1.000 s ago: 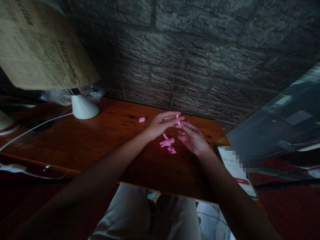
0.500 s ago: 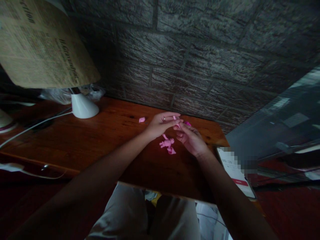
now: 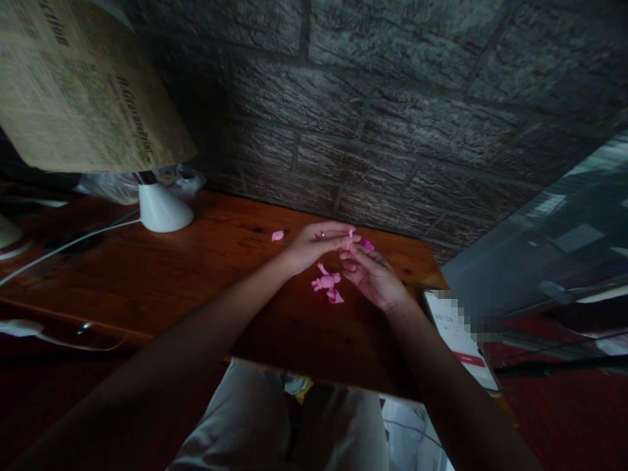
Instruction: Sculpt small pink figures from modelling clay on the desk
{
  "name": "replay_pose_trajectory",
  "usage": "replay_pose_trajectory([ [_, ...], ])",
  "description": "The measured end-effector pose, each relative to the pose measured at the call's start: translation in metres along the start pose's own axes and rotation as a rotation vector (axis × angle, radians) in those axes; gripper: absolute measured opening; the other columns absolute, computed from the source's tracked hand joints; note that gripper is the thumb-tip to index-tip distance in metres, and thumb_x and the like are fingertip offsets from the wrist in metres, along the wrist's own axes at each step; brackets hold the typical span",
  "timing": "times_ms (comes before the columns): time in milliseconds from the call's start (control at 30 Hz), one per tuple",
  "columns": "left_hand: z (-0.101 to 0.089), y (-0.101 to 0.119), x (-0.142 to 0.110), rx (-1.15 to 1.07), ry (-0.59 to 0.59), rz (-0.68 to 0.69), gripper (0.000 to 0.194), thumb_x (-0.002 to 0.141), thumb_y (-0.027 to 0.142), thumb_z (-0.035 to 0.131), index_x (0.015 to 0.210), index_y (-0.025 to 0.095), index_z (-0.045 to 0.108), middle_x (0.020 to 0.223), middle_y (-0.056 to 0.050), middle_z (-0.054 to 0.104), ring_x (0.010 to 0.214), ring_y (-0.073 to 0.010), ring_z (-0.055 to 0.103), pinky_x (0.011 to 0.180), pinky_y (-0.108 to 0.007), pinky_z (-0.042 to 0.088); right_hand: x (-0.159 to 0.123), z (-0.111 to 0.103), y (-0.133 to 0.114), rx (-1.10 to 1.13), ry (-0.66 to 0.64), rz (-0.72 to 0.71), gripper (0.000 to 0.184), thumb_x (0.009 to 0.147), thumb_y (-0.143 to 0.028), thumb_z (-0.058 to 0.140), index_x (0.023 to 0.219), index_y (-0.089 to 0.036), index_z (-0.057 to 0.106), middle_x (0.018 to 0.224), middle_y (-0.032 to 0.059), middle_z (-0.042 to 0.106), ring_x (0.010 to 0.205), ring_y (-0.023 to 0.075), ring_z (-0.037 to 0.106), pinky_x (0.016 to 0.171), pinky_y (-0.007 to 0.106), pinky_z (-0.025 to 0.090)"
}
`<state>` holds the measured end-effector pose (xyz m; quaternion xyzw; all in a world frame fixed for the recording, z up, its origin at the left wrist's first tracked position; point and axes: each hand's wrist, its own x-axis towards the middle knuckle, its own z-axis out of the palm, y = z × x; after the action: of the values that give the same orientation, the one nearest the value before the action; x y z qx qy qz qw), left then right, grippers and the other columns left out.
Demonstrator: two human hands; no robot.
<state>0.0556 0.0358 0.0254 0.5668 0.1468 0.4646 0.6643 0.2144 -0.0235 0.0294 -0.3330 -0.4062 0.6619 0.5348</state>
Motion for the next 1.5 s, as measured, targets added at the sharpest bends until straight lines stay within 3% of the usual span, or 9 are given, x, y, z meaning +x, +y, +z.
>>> replay_pose_trajectory([
  [233,0.004,0.001,-0.001,-0.067,0.088,-0.026,0.029,0.076,0.027,0.083,0.101,0.015,0.077,0.102,-0.010,0.078,0.094,-0.0181,0.073,0.091,-0.035,0.054,-0.001,0.005,-0.002,0.000,0.026,0.004,0.026,0.065,-0.040,0.092,0.082,-0.025,0.080,0.081,-0.0018,0.075,0.059,0.0049,0.054,0.056,0.017,0.048],
  [533,0.005,0.007,-0.001,-0.122,0.078,-0.052,0.037,0.067,0.022,0.088,0.101,0.016,0.076,0.102,-0.008,0.077,0.093,-0.0175,0.072,0.090,-0.035,0.054,-0.001,0.003,-0.005,-0.034,0.079,-0.044,0.027,0.064,-0.041,0.092,0.083,-0.025,0.080,0.083,-0.0022,0.076,0.058,0.0041,0.054,0.055,0.016,0.047],
  [700,0.001,0.004,0.000,-0.043,0.095,-0.029,0.038,0.068,0.024,0.088,0.102,0.015,0.075,0.105,-0.010,0.077,0.100,-0.0212,0.072,0.095,-0.040,0.052,-0.001,0.001,-0.008,-0.042,0.074,-0.066,0.028,0.067,-0.040,0.090,0.086,-0.024,0.080,0.085,-0.0004,0.078,0.057,0.0049,0.054,0.054,0.017,0.046],
  [867,-0.001,0.000,0.003,0.036,0.161,0.046,0.038,0.068,0.029,0.087,0.102,0.018,0.074,0.105,-0.009,0.078,0.097,-0.0194,0.072,0.082,-0.031,0.053,-0.002,0.002,-0.011,0.016,0.077,-0.083,0.028,0.071,-0.043,0.087,0.091,-0.027,0.078,0.097,-0.0008,0.080,0.056,0.0058,0.055,0.055,0.019,0.050],
  [1000,0.002,0.004,0.001,0.128,0.175,0.060,0.037,0.067,0.029,0.087,0.099,0.016,0.073,0.104,-0.009,0.078,0.096,-0.0201,0.073,0.078,-0.030,0.054,-0.002,0.001,-0.011,0.044,0.103,-0.100,0.029,0.069,-0.039,0.089,0.093,-0.028,0.077,0.091,-0.0042,0.080,0.055,0.0045,0.054,0.053,0.017,0.048],
  [1133,0.006,0.008,-0.002,0.175,0.171,0.090,0.036,0.068,0.029,0.086,0.098,0.016,0.072,0.104,-0.010,0.078,0.098,-0.0211,0.073,0.085,-0.034,0.056,-0.001,-0.001,-0.011,0.037,0.124,-0.081,0.024,0.074,-0.044,0.085,0.089,-0.028,0.075,0.088,-0.0038,0.079,0.052,0.0049,0.053,0.052,0.019,0.050],
  [1267,0.006,0.010,-0.002,0.242,0.126,0.119,0.031,0.068,0.029,0.086,0.092,0.015,0.073,0.098,-0.008,0.079,0.096,-0.0200,0.074,0.095,-0.039,0.055,0.000,-0.002,-0.010,0.019,0.115,-0.088,0.023,0.070,-0.039,0.088,0.085,-0.028,0.075,0.082,-0.0045,0.077,0.053,0.0053,0.054,0.052,0.017,0.049],
  [1500,0.004,0.010,-0.001,0.318,0.144,0.175,0.026,0.067,0.029,0.086,0.085,0.014,0.074,0.090,-0.007,0.078,0.087,-0.0180,0.073,0.091,-0.037,0.057,0.000,-0.003,-0.009,-0.003,0.104,-0.110,0.022,0.068,-0.035,0.089,0.086,-0.028,0.077,0.085,-0.0050,0.076,0.053,0.0036,0.050,0.050,0.016,0.046],
])
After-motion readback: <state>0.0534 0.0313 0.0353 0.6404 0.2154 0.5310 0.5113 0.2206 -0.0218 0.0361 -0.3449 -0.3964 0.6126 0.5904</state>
